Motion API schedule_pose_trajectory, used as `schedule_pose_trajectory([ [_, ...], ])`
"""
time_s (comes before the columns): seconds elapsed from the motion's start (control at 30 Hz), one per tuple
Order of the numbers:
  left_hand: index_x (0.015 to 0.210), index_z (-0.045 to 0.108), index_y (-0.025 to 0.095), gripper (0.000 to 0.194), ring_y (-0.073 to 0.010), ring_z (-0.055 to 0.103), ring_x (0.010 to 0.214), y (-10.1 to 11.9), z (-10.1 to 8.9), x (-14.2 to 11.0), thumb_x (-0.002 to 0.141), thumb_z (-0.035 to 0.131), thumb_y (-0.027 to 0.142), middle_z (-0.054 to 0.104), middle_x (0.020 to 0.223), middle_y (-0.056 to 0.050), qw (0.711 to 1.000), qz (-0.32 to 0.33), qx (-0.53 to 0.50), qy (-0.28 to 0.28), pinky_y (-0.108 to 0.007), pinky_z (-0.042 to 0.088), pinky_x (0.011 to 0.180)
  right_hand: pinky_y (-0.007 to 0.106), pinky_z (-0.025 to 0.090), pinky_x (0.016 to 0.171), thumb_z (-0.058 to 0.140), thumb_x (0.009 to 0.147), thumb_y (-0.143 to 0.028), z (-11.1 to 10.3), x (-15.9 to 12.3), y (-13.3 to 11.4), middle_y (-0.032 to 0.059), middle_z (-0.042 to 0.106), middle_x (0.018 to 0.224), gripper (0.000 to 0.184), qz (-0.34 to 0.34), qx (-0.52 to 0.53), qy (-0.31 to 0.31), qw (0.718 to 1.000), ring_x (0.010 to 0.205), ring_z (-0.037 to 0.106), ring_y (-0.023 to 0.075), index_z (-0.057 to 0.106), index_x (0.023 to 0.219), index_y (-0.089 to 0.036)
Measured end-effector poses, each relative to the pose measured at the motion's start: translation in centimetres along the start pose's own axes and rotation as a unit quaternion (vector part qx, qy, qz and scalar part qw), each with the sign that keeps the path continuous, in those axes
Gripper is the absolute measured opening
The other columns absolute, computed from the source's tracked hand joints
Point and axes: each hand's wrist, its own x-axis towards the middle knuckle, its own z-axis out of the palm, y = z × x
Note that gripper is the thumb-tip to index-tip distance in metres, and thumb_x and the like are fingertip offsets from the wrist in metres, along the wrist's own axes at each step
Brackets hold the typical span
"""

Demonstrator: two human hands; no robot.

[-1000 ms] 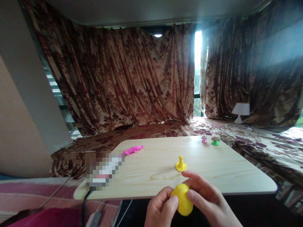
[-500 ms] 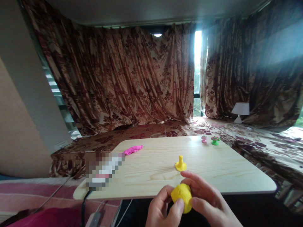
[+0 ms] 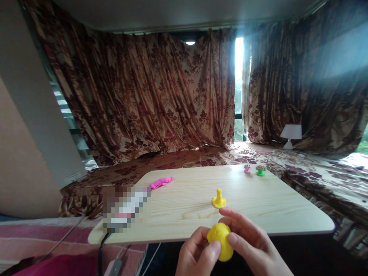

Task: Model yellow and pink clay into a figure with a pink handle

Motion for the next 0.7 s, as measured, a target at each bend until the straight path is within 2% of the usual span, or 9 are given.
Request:
schedule_pose_trajectory([
  [0.1,0.069,0.066,0.016,0.029,-0.0091,0.048,0.058,-0.4,-0.1,0.3,0.064,0.077,0.041,0.059,0.062,0.001,0.995,-0.044,-0.085,-0.013,-0.021,0.038,0.059,0.026,0.044,0.090,0.067,0.080,-0.028,-0.4,0.0,-0.1,0.0010,0.066,0.109,0.043,0.012,0.008,-0.036,0.999,0.103,0.059,0.0180,0.059,0.121,-0.034],
  [0.17,0.071,0.068,0.016,0.025,-0.0107,0.052,0.062,-0.4,0.0,0.3,0.067,0.075,0.040,0.062,0.064,-0.001,0.993,-0.040,-0.106,-0.015,-0.021,0.039,0.062,0.027,0.041,0.095,0.069,0.079,-0.027,-0.4,0.1,-0.2,0.0005,0.065,0.116,0.045,0.021,0.014,-0.039,0.999,0.110,0.057,0.0187,0.058,0.122,-0.034],
  [0.33,0.075,0.074,0.015,0.025,-0.0156,0.057,0.066,0.6,0.2,0.2,0.077,0.067,0.038,0.067,0.066,-0.004,0.999,0.021,-0.036,-0.030,-0.025,0.042,0.065,0.023,0.045,0.091,0.071,0.077,-0.026,0.0,0.3,-0.3,-0.0008,0.069,0.111,0.038,0.027,0.001,0.012,1.000,0.105,0.060,0.0166,0.064,0.114,-0.035],
  [0.43,0.071,0.075,0.015,0.027,-0.0163,0.057,0.066,1.2,0.1,0.0,0.080,0.063,0.037,0.067,0.066,-0.005,0.998,0.044,0.013,-0.040,-0.026,0.042,0.063,0.023,0.045,0.088,0.071,0.077,-0.028,0.1,0.3,-0.3,0.0001,0.070,0.105,0.035,0.033,0.006,0.026,0.999,0.102,0.061,0.0168,0.066,0.111,-0.032],
  [0.53,0.066,0.073,0.015,0.028,-0.0153,0.054,0.064,1.2,0.0,0.0,0.080,0.063,0.037,0.065,0.062,-0.003,0.994,0.071,0.075,-0.038,-0.024,0.041,0.062,0.023,0.046,0.084,0.074,0.073,-0.029,0.2,0.4,-0.4,0.0005,0.069,0.098,0.039,0.041,0.011,0.031,0.999,0.099,0.061,0.0173,0.066,0.110,-0.030],
  [0.7,0.058,0.065,0.015,0.034,-0.0133,0.047,0.061,0.5,0.1,0.1,0.079,0.062,0.042,0.056,0.060,-0.001,0.991,0.077,0.103,-0.037,-0.024,0.040,0.062,0.023,0.048,0.075,0.078,0.067,-0.033,0.6,0.5,-0.6,-0.0014,0.064,0.087,0.046,0.033,0.030,0.030,0.999,0.086,0.062,0.0157,0.064,0.111,-0.031],
])
